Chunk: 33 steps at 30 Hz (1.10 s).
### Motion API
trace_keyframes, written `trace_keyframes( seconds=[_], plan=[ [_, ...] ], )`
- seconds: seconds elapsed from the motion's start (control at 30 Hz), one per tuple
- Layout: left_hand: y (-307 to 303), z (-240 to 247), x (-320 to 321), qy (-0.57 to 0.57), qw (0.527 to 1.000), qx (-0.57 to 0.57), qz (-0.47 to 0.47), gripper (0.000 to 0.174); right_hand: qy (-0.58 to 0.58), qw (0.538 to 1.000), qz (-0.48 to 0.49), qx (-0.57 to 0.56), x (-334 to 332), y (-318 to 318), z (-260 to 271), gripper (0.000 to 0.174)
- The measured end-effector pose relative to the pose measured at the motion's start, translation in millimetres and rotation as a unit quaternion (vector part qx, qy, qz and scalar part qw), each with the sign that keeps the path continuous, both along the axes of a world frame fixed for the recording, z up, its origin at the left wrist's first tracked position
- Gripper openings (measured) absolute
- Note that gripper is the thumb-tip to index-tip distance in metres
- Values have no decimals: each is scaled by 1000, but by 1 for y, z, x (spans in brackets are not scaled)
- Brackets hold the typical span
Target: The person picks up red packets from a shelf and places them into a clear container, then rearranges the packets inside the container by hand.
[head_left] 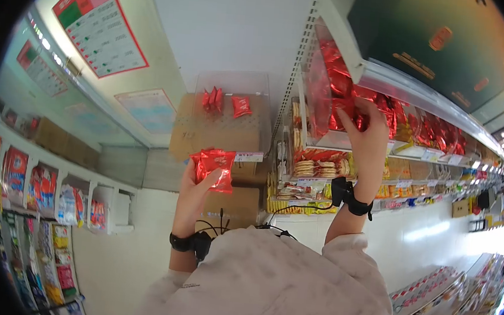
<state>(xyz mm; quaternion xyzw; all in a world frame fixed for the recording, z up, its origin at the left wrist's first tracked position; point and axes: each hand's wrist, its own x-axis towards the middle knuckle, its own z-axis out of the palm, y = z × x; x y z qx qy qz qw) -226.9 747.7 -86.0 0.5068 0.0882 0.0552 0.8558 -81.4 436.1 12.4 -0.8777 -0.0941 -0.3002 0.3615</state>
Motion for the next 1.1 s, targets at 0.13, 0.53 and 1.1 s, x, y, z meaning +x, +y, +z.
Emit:
trace_keyframes(
  seconds=[0.13, 0.53, 1.1],
  plan=[
    [2, 4, 0, -3, 1000, -4, 30, 51, -15, 996, -32, -87, -1, 5, 3, 48],
    [22, -10, -11, -27, 987, -105, 118, 57, 21, 999, 26, -9, -10, 1, 5, 49],
    [6, -11, 1, -42, 986, -37, 156, 44, 160, 903, 285, 279, -99, 62, -12, 52]
  ],
)
